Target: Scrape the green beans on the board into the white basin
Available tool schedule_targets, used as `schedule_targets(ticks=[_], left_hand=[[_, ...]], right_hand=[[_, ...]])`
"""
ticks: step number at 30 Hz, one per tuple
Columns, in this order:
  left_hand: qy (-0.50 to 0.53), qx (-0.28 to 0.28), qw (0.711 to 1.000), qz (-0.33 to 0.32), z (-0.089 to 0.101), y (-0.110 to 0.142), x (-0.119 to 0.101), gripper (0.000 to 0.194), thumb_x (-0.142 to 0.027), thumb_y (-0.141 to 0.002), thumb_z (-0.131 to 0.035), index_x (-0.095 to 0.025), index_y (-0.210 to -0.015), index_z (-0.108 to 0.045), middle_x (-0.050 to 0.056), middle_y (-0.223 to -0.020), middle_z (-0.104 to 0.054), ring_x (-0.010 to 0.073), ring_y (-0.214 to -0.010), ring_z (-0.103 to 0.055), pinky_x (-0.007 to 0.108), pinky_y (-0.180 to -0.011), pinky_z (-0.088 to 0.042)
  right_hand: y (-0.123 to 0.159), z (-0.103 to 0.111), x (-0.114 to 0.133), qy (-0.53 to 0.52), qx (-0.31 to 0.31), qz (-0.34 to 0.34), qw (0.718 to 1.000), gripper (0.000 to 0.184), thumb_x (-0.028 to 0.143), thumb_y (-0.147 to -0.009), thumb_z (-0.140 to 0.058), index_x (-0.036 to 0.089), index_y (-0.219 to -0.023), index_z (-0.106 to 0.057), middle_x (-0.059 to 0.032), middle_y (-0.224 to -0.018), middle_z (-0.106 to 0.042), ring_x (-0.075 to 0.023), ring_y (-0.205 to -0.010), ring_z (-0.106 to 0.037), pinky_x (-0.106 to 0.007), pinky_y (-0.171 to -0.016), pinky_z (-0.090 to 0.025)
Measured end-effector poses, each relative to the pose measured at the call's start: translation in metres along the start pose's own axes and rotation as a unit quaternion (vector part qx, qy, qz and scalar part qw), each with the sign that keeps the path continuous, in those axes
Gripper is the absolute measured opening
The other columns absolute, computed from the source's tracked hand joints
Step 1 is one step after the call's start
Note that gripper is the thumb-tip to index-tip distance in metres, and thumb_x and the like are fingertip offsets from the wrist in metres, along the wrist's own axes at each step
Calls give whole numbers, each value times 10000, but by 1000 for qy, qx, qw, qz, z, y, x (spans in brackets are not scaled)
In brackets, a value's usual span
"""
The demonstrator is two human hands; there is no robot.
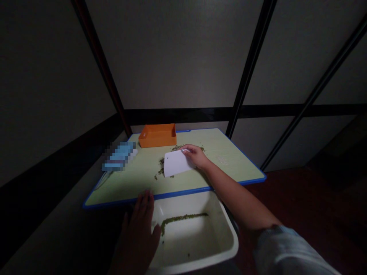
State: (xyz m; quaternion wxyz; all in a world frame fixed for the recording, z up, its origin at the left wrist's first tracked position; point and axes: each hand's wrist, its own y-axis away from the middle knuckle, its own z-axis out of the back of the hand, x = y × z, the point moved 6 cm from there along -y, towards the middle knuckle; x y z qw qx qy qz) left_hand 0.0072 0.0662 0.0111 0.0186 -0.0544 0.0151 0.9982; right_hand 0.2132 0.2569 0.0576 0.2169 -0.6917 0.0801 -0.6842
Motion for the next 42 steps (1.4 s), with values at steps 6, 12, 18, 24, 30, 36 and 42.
schedule_targets(ticks=[6,12,18,24,30,36,42], left_hand=[[-3,-12,1000,-4,-5,-3,4,641,-226,-821,-272,-174,-1441,-120,36,-1567,-69,212,-1447,-56,557,-1133,-189],[-8,-20,1000,-7,-3,-4,2,632,-206,-820,-276,-156,-1436,-145,55,-1561,-116,214,-1445,-81,544,-1129,-207],[-12,-7,1000,-3,-2,-3,1,625,-218,-827,-255,-156,-1440,-146,42,-1566,-91,209,-1446,-67,536,-1137,-188],[-12,-1,1000,0,0,-2,-1,622,-219,-837,-230,-150,-1444,-113,41,-1569,-68,202,-1448,-41,529,-1141,-180],[-2,25,1000,6,3,-1,-3,624,-209,-837,-225,-149,-1445,-104,41,-1569,-55,205,-1448,-32,542,-1140,-176],[-1,4,1000,-2,0,-2,-1,624,-227,-839,-235,-162,-1447,-113,38,-1571,-64,199,-1448,-26,540,-1138,-175],[-9,21,1000,10,2,-3,-3,627,-222,-835,-233,-156,-1447,-111,36,-1572,-63,193,-1448,-23,536,-1140,-168]], right_hand=[[1,-2,4,23,15,14,1000,233,348,-742,-610,154,-853,-675,-45,-850,-668,-145,-744,-545,-274,-680,-380],[2,-4,6,47,28,18,998,215,318,-770,-585,159,-880,-678,-52,-913,-676,-150,-799,-561,-280,-728,-384],[4,-6,4,55,36,8,998,210,309,-785,-578,155,-890,-675,-52,-911,-675,-146,-800,-564,-284,-739,-394],[6,-7,6,65,40,18,997,188,272,-788,-566,157,-883,-680,-51,-908,-677,-154,-821,-575,-301,-776,-405],[8,-10,8,80,64,15,995,154,211,-789,-554,161,-861,-680,-45,-896,-677,-151,-831,-578,-309,-799,-410],[11,-11,7,89,83,6,993,127,192,-784,-554,160,-833,-667,-37,-871,-677,-141,-811,-574,-302,-789,-414],[11,-8,0,126,100,-19,987,69,177,-755,-579,143,-744,-638,-21,-766,-646,-127,-734,-552,-278,-742,-411]])
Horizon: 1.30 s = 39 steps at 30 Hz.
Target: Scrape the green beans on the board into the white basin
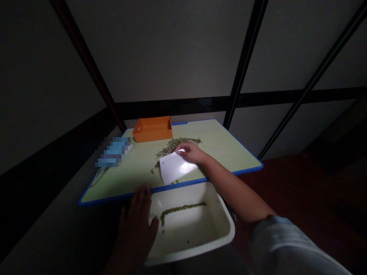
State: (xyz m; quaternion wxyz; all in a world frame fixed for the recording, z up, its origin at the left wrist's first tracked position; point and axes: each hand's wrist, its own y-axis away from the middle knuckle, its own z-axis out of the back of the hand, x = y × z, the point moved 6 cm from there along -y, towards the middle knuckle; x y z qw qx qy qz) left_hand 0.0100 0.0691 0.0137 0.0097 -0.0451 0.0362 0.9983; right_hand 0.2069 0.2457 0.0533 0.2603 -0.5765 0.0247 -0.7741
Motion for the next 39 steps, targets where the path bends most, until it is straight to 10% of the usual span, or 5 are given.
schedule_targets(ticks=[17,30,39], left_hand=[[-3,-14,1000,-11,-1,0,2,623,-228,-836,-243,-162,-1445,-135,49,-1570,-97,196,-1448,-39,542,-1134,-172],[-5,-31,999,-12,-4,-1,5,614,-220,-842,-243,-175,-1444,-134,48,-1567,-116,203,-1448,-58,550,-1124,-195],[-27,-46,999,7,-7,-1,7,630,-160,-811,-266,-191,-1434,-182,39,-1557,-160,197,-1441,-115,528,-1130,-192]], right_hand=[[6,-2,6,139,60,48,987,220,64,-756,-538,149,-857,-715,-50,-839,-680,-155,-814,-579,-273,-755,-424],[12,-6,12,214,70,29,974,190,299,-751,-627,140,-648,-609,31,-567,-507,-88,-558,-436,-219,-542,-284],[12,-8,8,85,82,-14,993,511,595,-746,-541,196,-487,-353,65,-471,-287,-65,-464,-266,-230,-455,-201]])
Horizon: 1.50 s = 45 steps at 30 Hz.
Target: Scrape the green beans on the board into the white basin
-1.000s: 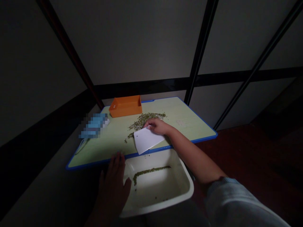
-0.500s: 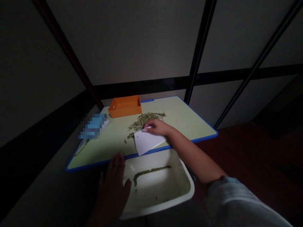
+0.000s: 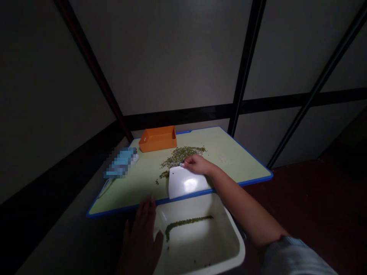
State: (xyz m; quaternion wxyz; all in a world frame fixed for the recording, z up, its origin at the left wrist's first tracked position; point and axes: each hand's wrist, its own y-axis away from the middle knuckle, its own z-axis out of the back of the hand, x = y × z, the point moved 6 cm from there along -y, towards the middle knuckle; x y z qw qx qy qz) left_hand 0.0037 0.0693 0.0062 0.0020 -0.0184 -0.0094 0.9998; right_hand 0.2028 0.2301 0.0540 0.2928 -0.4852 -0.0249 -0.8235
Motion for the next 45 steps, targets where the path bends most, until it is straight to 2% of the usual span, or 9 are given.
schedule_targets(ticks=[5,10,16,21,31,33,36,39,45], left_hand=[[1,43,999,6,10,5,-5,653,-149,-798,-269,-190,-1439,-150,35,-1563,-106,198,-1442,-98,531,-1142,-161],[16,39,999,-7,10,7,-5,661,-175,-804,-258,-190,-1444,-92,27,-1564,-62,200,-1444,-63,561,-1137,-167],[12,48,999,-8,10,7,-7,660,-187,-805,-239,-181,-1444,-75,16,-1559,-34,201,-1443,-34,566,-1141,-158],[6,69,998,-12,15,11,-9,659,-191,-805,-230,-172,-1444,-70,6,-1555,-13,191,-1442,-28,538,-1154,-140],[46,42,998,-8,11,10,-7,696,-162,-769,-274,-183,-1444,-105,12,-1554,-67,193,-1441,-63,557,-1150,-141],[48,43,998,-9,13,9,-8,699,-163,-764,-284,-173,-1442,-115,17,-1552,-66,201,-1441,-64,562,-1148,-143],[53,53,997,-6,15,10,-9,706,-157,-760,-284,-160,-1442,-100,19,-1551,-48,207,-1441,-46,563,-1149,-140],[60,66,996,-3,17,11,-9,704,-148,-764,-271,-157,-1443,-84,14,-1551,-20,202,-1440,-22,548,-1154,-141],[65,50,997,-12,14,11,-7,682,-153,-781,-266,-168,-1442,-100,17,-1553,-42,197,-1438,-38,532,-1159,-139]], right_hand=[[0,8,0,-75,-46,5,996,560,711,-724,-470,203,-517,-362,63,-481,-296,-66,-456,-256,-229,-442,-188],[0,16,-9,-34,-102,-18,994,518,650,-727,-523,196,-511,-399,59,-473,-307,-71,-461,-260,-234,-446,-178],[0,14,-10,65,-83,-15,994,436,533,-764,-533,174,-524,-476,46,-491,-359,-74,-486,-305,-227,-462,-200],[4,5,-1,75,-41,2,996,375,452,-767,-545,164,-529,-510,36,-518,-398,-80,-515,-340,-219,-481,-242],[4,9,-10,46,-77,-18,996,345,444,-763,-562,150,-584,-593,29,-516,-465,-85,-499,-380,-219,-472,-276],[3,9,-10,39,-79,-18,996,303,423,-750,-588,145,-636,-632,8,-563,-549,-99,-528,-446,-222,-500,-328],[3,12,-8,20,-108,10,994,249,365,-745,-604,151,-834,-696,-47,-761,-679,-141,-657,-563,-252,-603,-421],[4,16,-7,11,-143,29,989,293,346,-766,-588,174,-977,-698,-78,-920,-708,-174,-777,-614,-293,-697,-460],[3,18,-6,-9,-147,28,989,266,347,-747,-613,165,-915,-711,-87,-918,-717,-189,-798,-627,-319,-730,-473]])
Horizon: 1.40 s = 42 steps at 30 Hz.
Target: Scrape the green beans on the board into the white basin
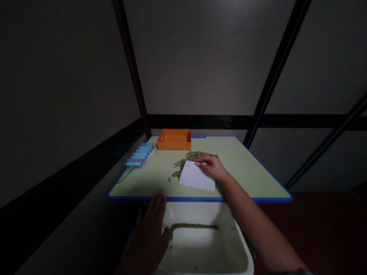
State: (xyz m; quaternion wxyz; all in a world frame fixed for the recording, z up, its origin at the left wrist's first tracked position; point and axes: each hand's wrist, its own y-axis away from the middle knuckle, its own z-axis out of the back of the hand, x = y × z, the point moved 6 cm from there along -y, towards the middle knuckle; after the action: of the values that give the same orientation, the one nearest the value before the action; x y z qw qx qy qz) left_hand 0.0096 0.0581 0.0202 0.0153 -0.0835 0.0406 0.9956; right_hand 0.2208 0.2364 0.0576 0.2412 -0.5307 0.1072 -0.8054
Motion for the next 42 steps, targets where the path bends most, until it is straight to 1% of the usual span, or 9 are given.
schedule_targets(ticks=[6,14,17,20,23,25,29,31,42], left_hand=[[2,-9,1000,-4,0,-1,-2,684,-149,-778,-274,-165,-1441,-108,34,-1550,-61,211,-1439,-58,556,-1147,-165],[-15,1,1000,2,0,0,-3,687,-151,-774,-268,-169,-1441,-106,25,-1549,-47,197,-1440,-53,550,-1150,-147],[-31,-27,999,6,0,2,-3,692,-154,-765,-288,-184,-1439,-134,42,-1547,-85,209,-1438,-99,579,-1139,-139],[-67,-85,994,17,5,6,-6,686,-209,-764,-350,-226,-1432,-192,63,-1544,-93,264,-1436,-109,659,-1107,-59],[-82,-117,990,0,7,10,-11,682,-248,-763,-382,-266,-1424,-215,45,-1541,-83,273,-1437,-92,684,-1086,14],[-72,-105,992,-14,4,9,-11,674,-264,-772,-374,-259,-1426,-208,37,-1540,-77,258,-1439,-88,669,-1097,6],[-25,-36,999,-9,-2,4,-6,677,-299,-786,-356,-219,-1433,-175,38,-1541,-67,239,-1438,-94,618,-1119,-140],[-12,-21,1000,-3,-1,3,-6,680,-304,-785,-354,-223,-1434,-167,34,-1541,-63,241,-1438,-91,627,-1112,-151],[-4,-25,1000,0,3,3,-7,660,-326,-790,-355,-238,-1427,-205,41,-1539,-100,257,-1433,-114,641,-1113,-124]], right_hand=[[1,2,-1,5,-16,-27,999,263,356,-750,-613,152,-884,-710,-92,-850,-718,-185,-739,-620,-305,-668,-471],[3,-1,6,-47,-4,7,999,263,346,-752,-615,170,-925,-707,-104,-964,-709,-193,-837,-632,-314,-700,-484],[4,-3,6,-56,1,-2,998,271,356,-741,-624,164,-913,-707,-107,-948,-712,-195,-828,-635,-316,-701,-484],[5,-3,3,-56,-6,-23,998,289,381,-729,-634,160,-899,-707,-105,-919,-716,-193,-786,-633,-305,-657,-483],[6,-3,2,-56,-5,-39,998,322,409,-718,-643,153,-903,-705,-105,-889,-717,-192,-748,-631,-290,-607,-477],[6,-3,2,-54,1,-38,998,327,417,-720,-642,153,-902,-705,-105,-879,-717,-192,-743,-632,-288,-600,-476],[5,-2,1,-32,-1,-20,999,298,405,-730,-637,170,-897,-711,-102,-909,-717,-207,-798,-637,-311,-654,-486],[5,-1,0,-17,-3,-15,1000,280,391,-741,-630,178,-904,-712,-98,-917,-717,-212,-823,-637,-327,-693,-487],[5,-4,0,-9,16,-4,1000,281,374,-781,-577,181,-942,-704,-93,-962,-706,-204,-851,-635,-308,-689,-491]])
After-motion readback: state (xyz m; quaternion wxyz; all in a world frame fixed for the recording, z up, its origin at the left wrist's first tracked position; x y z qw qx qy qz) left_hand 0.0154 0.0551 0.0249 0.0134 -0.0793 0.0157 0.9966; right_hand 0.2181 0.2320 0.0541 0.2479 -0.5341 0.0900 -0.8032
